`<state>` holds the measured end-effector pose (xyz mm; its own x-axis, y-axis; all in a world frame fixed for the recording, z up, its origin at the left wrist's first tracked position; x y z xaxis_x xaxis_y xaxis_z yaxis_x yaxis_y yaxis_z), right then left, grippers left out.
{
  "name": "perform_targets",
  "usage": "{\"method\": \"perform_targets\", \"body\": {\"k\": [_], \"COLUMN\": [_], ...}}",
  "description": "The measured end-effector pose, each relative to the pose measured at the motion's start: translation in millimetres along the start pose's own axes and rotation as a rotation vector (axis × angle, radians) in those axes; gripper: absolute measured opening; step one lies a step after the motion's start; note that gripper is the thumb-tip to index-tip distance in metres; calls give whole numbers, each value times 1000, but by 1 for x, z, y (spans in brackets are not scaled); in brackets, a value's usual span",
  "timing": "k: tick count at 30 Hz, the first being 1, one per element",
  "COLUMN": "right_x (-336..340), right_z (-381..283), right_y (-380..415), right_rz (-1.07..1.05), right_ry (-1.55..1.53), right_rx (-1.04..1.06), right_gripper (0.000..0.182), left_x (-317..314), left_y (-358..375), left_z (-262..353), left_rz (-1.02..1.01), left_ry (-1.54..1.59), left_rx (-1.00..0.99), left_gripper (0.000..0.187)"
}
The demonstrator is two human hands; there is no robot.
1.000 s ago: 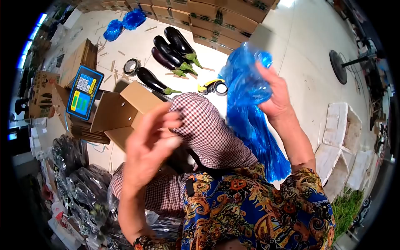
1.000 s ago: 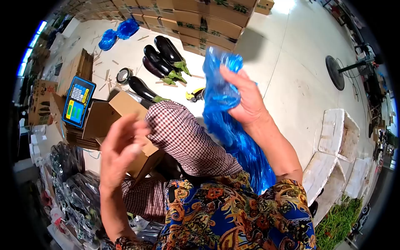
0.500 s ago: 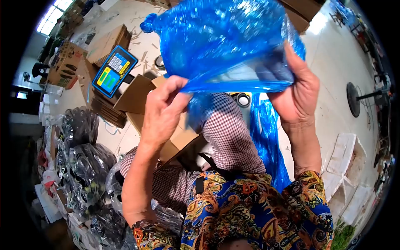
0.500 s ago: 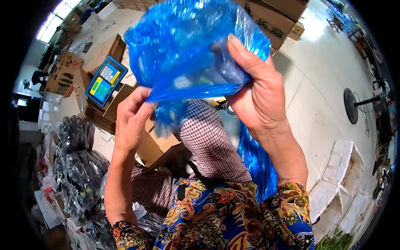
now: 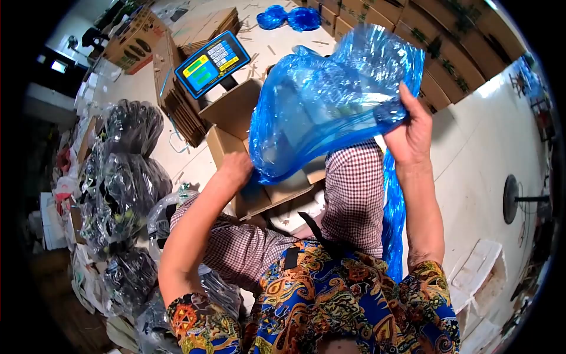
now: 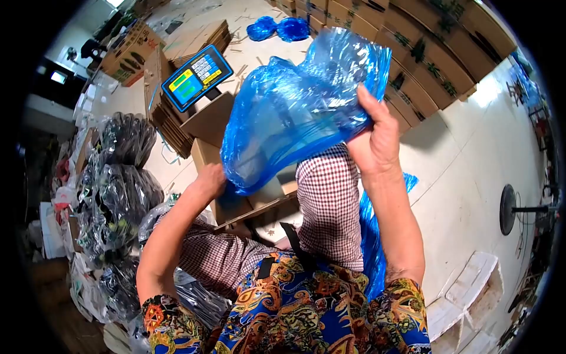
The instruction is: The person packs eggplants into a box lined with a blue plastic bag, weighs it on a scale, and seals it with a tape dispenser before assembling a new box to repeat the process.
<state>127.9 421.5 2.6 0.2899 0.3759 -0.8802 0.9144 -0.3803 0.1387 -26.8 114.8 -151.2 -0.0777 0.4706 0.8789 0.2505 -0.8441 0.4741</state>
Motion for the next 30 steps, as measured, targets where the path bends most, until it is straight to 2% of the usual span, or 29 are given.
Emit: {"method": "perform_targets", "body": {"k": [2, 5, 8, 10, 12, 13, 15, 16, 18, 21, 23, 25, 26, 29, 30], "right_x": [-9, -9, -13, -15, -18, -17, -17, -18, -18, -18, -18, -22, -20, -27, -33], "right_z": [16, 40, 55, 62, 79, 91, 110, 118, 124, 126, 127, 128, 127, 130, 147], "right_y": [8, 23, 41, 48, 53, 56, 59, 60, 60, 57, 59, 57, 57, 77, 87], "right_rz": [-31, -37, 22, 38, 42, 69, 43, 49, 47, 56, 84, 114, 113, -292, -425], "right_ry": [100, 248, 366, 425, 426, 444, 438, 421, 499, 563, 593, 622, 759, 1257, 1421], "right_rx": [5, -30, -13, -61, -139, -149, -199, -233, -189, -175, -166, -134, -142, 176, 132], "right_gripper": [36, 42, 48, 51, 49, 47, 46, 44, 40, 33, 30, 27, 27, 28, 27], "left_x": [54, 55, 24, 11, -47, -38, -71, -100, -131, -46, 7, 31, 37, 54, 59], "left_y": [-6, -35, -35, -39, -70, -70, -94, -101, -95, -21, 15, 48, 61, 79, 81], "left_z": [5, -11, -36, -31, -50, -41, -47, -51, -78, -85, -91, -64, -53, -33, -34], "left_rz": [244, 485, 528, 694, 758, 629, 657, 540, 613, 647, 716, 985, 1150, 1322, 1315], "left_ry": [339, 387, 1204, 1478, 1337, 1442, 930, 735, 811, 904, 989, 1844, 2051, 2334, 2256], "left_rx": [288, -88, 328, 321, 351, 348, 210, 147, 315, 485, 500, 598, 580, 642, 632], "left_gripper": [20, 34, 34, 35, 45, 42, 45, 48, 53, 49, 44, 39, 32, 46, 57]}}
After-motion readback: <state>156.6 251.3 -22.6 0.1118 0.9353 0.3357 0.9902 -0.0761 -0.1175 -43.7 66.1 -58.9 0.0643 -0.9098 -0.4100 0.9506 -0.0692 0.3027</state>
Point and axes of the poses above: each hand's wrist, its own y-axis away from the middle knuckle, its own x-axis out of the back of the hand, z = x × y, the point moved 6 cm from there along -y, towards the middle knuckle, and after that the axes turned 10 degrees about -x, right-handed, at the moved point
